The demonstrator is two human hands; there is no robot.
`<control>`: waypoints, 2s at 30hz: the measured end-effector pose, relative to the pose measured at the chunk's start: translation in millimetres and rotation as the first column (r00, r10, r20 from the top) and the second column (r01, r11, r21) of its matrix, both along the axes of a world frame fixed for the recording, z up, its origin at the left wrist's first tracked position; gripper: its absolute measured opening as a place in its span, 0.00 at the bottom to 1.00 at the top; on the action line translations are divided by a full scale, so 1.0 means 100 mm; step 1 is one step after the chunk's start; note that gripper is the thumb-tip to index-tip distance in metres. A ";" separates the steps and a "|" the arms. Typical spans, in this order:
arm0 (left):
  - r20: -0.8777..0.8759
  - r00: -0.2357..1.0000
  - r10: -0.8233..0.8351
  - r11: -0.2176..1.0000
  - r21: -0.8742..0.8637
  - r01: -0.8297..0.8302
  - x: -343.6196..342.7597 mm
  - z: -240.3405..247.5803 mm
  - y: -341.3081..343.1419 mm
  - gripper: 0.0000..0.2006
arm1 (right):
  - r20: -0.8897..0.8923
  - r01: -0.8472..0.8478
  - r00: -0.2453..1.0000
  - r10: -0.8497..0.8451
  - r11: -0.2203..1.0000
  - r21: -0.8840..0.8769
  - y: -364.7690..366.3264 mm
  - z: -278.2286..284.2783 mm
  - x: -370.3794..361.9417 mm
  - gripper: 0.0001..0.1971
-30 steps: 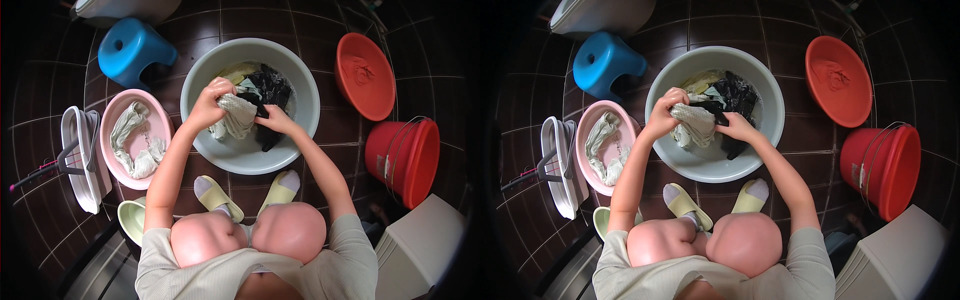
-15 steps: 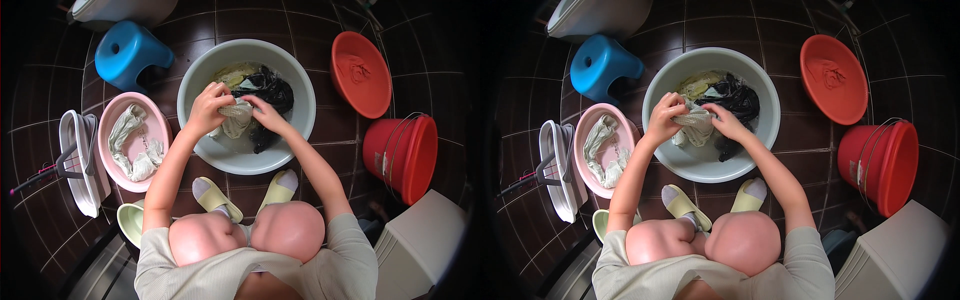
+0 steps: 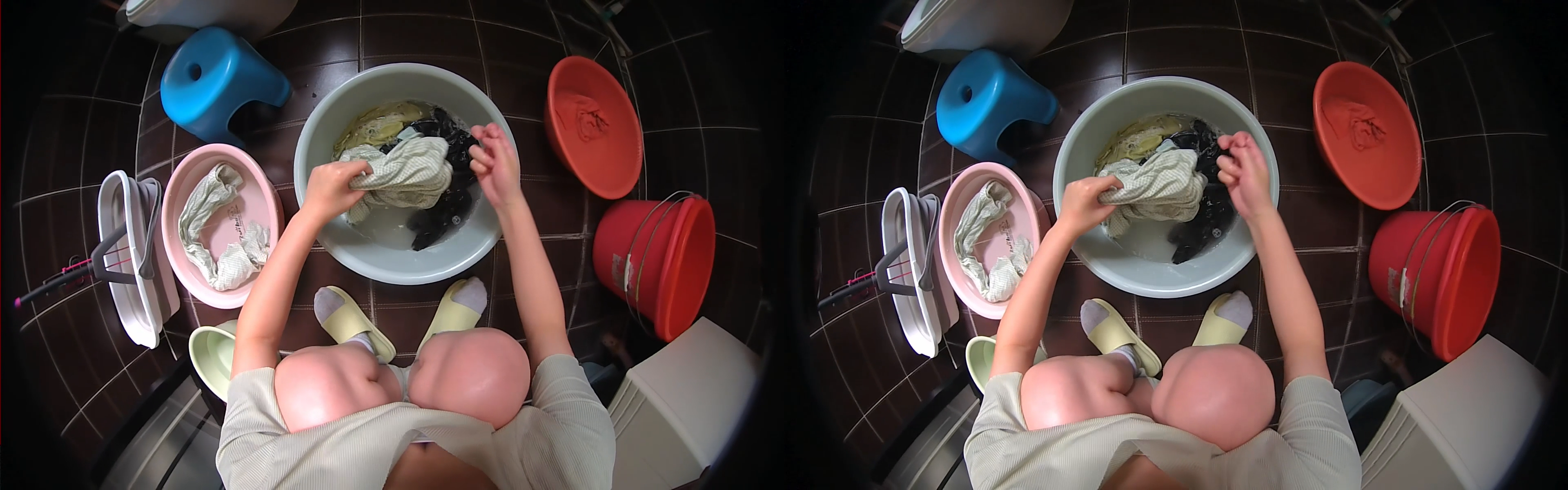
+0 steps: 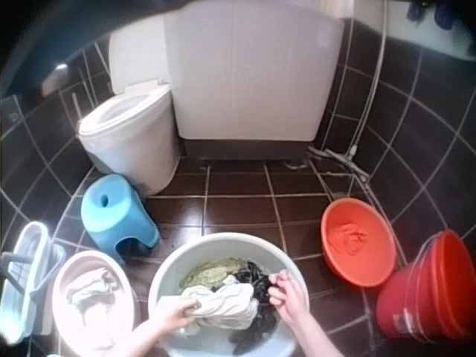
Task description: The person hand-washes clothes by scrubbing a garment in a basin of soapy water, wringing it out, and placing it into a second basin. Afterwards, the person scrubs another garment in the soapy basin.
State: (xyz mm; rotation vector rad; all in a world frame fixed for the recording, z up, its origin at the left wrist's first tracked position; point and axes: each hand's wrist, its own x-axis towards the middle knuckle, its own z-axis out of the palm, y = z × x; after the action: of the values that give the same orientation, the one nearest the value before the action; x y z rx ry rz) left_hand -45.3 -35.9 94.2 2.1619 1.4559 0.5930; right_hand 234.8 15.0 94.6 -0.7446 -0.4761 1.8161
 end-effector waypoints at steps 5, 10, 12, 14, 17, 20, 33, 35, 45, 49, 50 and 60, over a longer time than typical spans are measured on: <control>-0.203 0.961 -0.186 0.945 -0.305 0.119 0.02 -0.18 -0.15 0.14 | 0.372 -0.219 0.915 0.156 0.967 0.132 0.16 -0.09 0.08 0.05; -0.289 0.932 -0.220 0.837 -0.546 0.028 0.16 -0.25 -0.05 0.17 | 0.815 -0.342 0.556 0.163 0.938 0.046 -0.04 -0.77 -0.11 0.11; -0.390 0.857 -0.336 0.813 -0.579 0.055 0.26 -0.27 0.03 0.14 | 0.931 -0.401 0.366 0.016 0.905 0.142 -0.19 -1.02 -0.22 0.18; -0.318 0.923 -0.216 0.907 -0.415 0.070 0.21 -0.27 0.05 0.11 | 0.959 -0.540 0.217 -0.184 0.796 0.274 -0.32 -0.93 -0.39 0.15; -0.147 0.989 -0.018 0.987 -0.160 -0.006 0.29 -0.16 0.08 0.10 | 0.918 -0.680 0.215 -0.334 0.623 0.387 -0.53 -0.69 -0.53 0.13; -0.044 0.971 -0.234 0.960 0.144 0.238 0.29 -0.18 0.07 0.14 | 0.902 -0.744 0.314 -0.297 0.513 0.428 -0.73 -0.55 -0.60 0.11; -0.212 0.935 -0.283 0.958 -0.006 0.288 -0.08 -0.02 -0.19 0.08 | 0.886 -0.891 -0.068 -0.458 0.428 0.153 -0.68 -0.70 -0.55 0.26; -0.162 0.963 -0.215 0.976 -0.014 0.216 -0.12 0.10 -0.17 0.08 | 0.871 -0.816 -0.482 -0.101 0.414 -0.404 -0.59 -0.64 -0.57 0.32; -0.164 0.957 -0.240 0.970 -0.070 0.231 -0.35 0.43 -0.16 0.12 | 0.757 -0.678 -0.641 -0.128 0.558 -0.479 -0.20 0.20 0.13 0.35; -0.212 0.937 -0.277 0.954 -0.179 0.242 -0.36 0.28 -0.20 0.18 | 0.792 -0.628 -0.605 -0.079 0.659 -0.414 -0.14 0.55 0.20 0.39; -0.261 0.910 -0.321 0.945 -0.157 0.288 -0.30 0.23 -0.20 0.21 | 0.805 -0.648 -0.581 -0.123 0.669 -0.365 -0.16 0.58 0.19 0.40; -0.350 0.812 -0.467 0.826 0.155 0.542 0.51 -0.19 0.09 0.16 | 0.878 -0.668 -0.336 -0.340 0.743 0.032 -0.23 0.88 0.08 0.32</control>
State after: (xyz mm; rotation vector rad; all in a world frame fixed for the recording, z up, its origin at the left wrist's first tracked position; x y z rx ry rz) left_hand 5.7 -27.2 75.7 2.7954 0.8810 0.2641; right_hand 242.4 -8.2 182.2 -1.6818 -2.4575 0.4380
